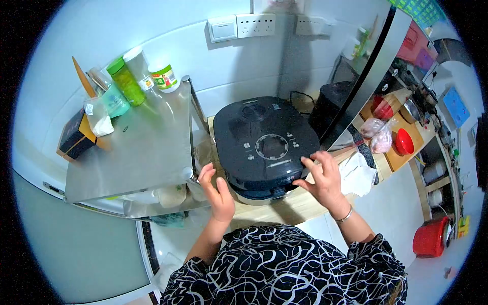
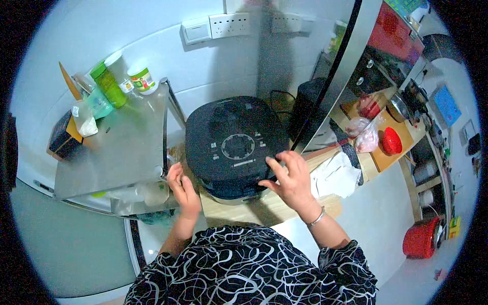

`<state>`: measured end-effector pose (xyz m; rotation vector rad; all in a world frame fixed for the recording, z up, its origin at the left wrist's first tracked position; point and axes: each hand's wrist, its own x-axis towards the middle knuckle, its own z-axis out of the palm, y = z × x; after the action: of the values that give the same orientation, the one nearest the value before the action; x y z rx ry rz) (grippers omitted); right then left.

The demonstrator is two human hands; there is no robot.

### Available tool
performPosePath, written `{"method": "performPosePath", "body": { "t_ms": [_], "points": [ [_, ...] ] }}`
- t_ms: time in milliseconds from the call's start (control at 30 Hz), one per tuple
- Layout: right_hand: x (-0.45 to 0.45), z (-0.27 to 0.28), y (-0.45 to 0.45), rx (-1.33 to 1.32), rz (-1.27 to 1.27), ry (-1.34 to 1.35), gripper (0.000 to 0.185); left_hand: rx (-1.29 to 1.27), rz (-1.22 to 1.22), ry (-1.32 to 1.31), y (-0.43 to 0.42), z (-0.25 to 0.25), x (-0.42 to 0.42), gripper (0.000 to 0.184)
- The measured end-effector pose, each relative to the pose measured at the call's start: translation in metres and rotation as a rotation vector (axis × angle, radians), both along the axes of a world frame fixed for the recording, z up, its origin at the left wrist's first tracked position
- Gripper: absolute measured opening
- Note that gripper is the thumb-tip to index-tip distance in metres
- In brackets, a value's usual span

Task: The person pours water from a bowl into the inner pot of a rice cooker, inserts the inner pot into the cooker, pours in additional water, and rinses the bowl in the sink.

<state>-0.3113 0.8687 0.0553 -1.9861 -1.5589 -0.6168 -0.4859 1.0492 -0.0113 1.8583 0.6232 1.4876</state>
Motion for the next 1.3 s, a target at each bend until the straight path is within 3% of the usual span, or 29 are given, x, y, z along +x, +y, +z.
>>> {"method": "performPosePath", "body": {
  "t_ms": [67,133,200,267,533,867,933,967,1300],
  "points": [
    [-0.003,-0.007,-0.003,-0.004,-0.037,-0.009,0.056,0.137,-0.027,0.124,-0.008,0.021,-0.001,0.027],
    [0.002,-0.001,0.001,0.028,-0.033,-0.068,0.055,0.094,-0.072,0.112,-0.005,0.034,0.006,0.026],
    [0.012,0.023,0.012,0.079,-0.051,-0.117,0.056,0.264,-0.053,0.232,0.007,0.053,0.015,0.024],
    [0.024,0.053,0.03,0.12,-0.059,-0.174,0.054,0.157,-0.115,0.048,0.022,0.07,0.029,0.025],
    [0.081,0.109,0.104,0.154,-0.059,-0.176,0.054,0.13,-0.134,0.035,0.056,0.13,0.039,0.033],
    [0.106,0.111,0.12,0.121,-0.021,-0.157,0.05,0.165,0.042,0.034,0.068,0.126,0.014,0.032],
    [0.104,0.12,0.124,0.167,0.094,-0.106,0.049,0.157,0.038,0.047,0.069,0.125,0.015,0.032],
    [0.096,0.132,0.112,0.043,0.162,0.17,0.042,0.148,0.043,0.055,0.069,0.124,0.015,0.032],
    [0.112,0.122,0.119,0.14,0.266,0.227,0.04,0.107,0.022,0.172,0.062,0.116,0.02,0.033]
  ]
}}
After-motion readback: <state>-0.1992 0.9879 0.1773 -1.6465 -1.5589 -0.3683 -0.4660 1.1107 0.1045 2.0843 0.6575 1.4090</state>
